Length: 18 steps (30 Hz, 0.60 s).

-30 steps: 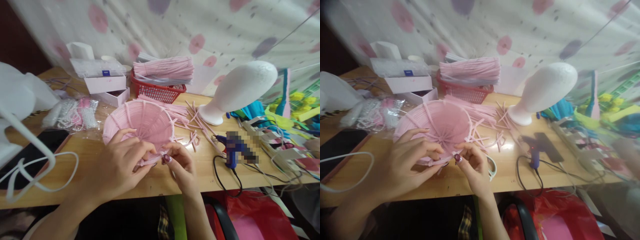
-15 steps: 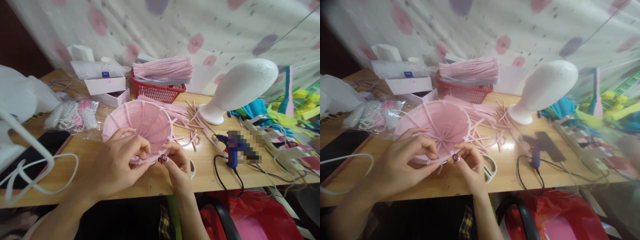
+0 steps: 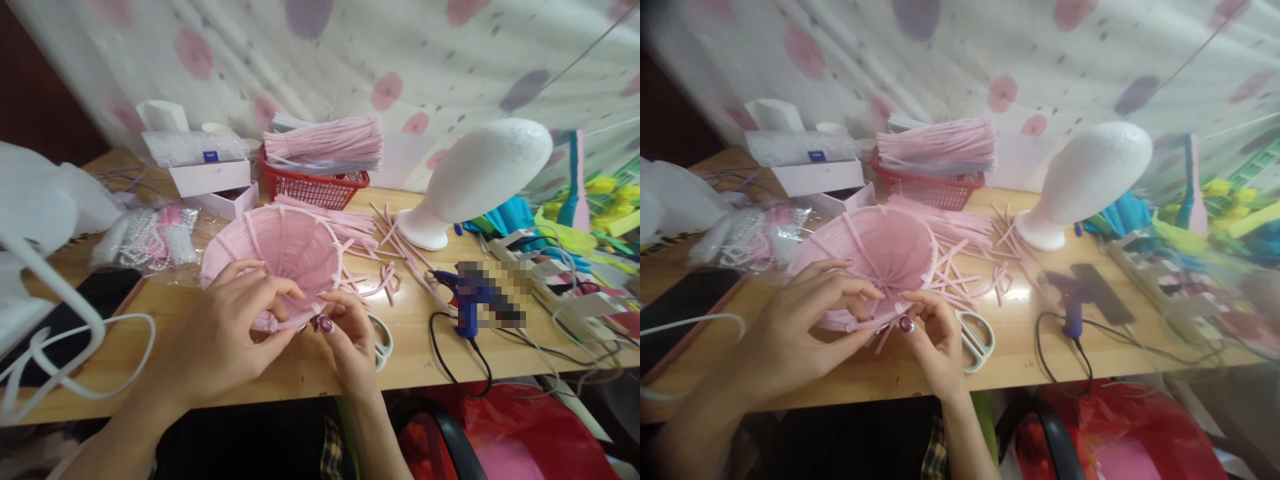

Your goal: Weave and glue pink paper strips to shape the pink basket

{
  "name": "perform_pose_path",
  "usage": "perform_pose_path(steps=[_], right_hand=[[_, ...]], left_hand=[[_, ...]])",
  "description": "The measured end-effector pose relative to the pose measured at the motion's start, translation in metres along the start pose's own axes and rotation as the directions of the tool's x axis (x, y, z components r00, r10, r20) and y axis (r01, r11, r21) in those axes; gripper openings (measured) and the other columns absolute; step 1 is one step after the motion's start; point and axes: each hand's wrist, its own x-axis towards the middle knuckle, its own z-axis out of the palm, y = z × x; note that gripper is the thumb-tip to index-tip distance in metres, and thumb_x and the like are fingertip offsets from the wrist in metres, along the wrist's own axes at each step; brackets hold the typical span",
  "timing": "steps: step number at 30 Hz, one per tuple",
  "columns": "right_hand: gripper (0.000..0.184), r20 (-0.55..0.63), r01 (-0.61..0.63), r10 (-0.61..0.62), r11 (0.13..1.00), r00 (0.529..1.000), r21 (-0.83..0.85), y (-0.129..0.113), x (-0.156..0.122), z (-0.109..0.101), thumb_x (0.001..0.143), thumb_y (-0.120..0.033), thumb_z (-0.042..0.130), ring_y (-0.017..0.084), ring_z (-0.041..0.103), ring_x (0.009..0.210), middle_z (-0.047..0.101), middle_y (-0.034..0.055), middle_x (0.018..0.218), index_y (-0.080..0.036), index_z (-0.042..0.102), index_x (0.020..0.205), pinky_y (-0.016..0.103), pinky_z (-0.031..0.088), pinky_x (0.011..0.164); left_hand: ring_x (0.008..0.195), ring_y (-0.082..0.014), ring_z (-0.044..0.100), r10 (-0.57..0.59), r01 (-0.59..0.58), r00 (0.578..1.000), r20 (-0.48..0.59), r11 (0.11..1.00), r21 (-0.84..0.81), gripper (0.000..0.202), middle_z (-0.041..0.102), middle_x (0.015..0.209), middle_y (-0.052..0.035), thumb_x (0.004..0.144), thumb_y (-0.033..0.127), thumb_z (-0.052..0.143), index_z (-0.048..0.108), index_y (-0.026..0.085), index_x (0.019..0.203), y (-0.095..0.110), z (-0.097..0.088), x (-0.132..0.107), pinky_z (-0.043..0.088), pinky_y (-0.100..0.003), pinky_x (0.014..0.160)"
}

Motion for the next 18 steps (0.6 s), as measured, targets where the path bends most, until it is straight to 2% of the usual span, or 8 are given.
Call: perform_pose_path(steps=[2,4,7,18], right_hand=[[0.021,-0.013,0.004,-0.004,1.0,1.0,-0.025,-0.0001,-0.0001,0.0021,0.096,-0.036,0.073,0.015,0.057,0.075,0.062,0.0,0.082,-0.026,0.073,0.114,0.027,0.05,0.072],[0.021,-0.018,0.002,-0.002,1.0,1.0,-0.022,-0.0002,-0.0001,0.0042,0.096,-0.037,0.072,0.015,0.057,0.076,0.062,0.0001,0.083,-0.026,0.073,0.114,0.027,0.05,0.073],[0.018,-0.027,0.001,-0.001,1.0,1.0,0.004,-0.0003,-0.0001,0.0063,0.096,-0.034,0.073,0.015,0.057,0.075,0.062,-0.0005,0.082,-0.027,0.073,0.113,0.026,0.05,0.072],[0.014,-0.017,-0.006,0.006,0.999,1.0,0.033,-0.0006,0.0005,0.0092,0.097,-0.03,0.073,0.014,0.059,0.075,0.064,-0.0014,0.083,-0.028,0.072,0.111,0.026,0.052,0.075]], left_hand=[[0.084,-0.0179,0.069,0.018,-0.019,0.999,0.036,1.0,0.015,0.023,0.073,0.083,0.0054,0.094,0.018,0.064,0.063,0.026,0.116,0.0012,-0.0016,0.0011,0.049,-0.041,0.098],[0.082,-0.0177,0.068,0.035,-0.035,0.998,0.06,0.999,0.005,0.017,0.075,0.085,0.0044,0.096,0.018,0.062,0.068,0.026,0.11,0.0028,-0.003,0.0026,0.048,-0.04,0.093],[0.081,-0.0168,0.068,0.048,-0.047,0.998,0.051,0.999,-0.025,0.014,0.077,0.087,0.0044,0.098,0.018,0.06,0.07,0.026,0.102,0.0051,-0.0041,0.0047,0.046,-0.041,0.094],[0.082,-0.016,0.069,0.022,-0.02,0.998,0.059,0.999,-0.026,0.014,0.078,0.089,0.0062,0.098,0.018,0.06,0.07,0.027,0.101,0.0057,-0.0067,0.0027,0.044,-0.038,0.095]])
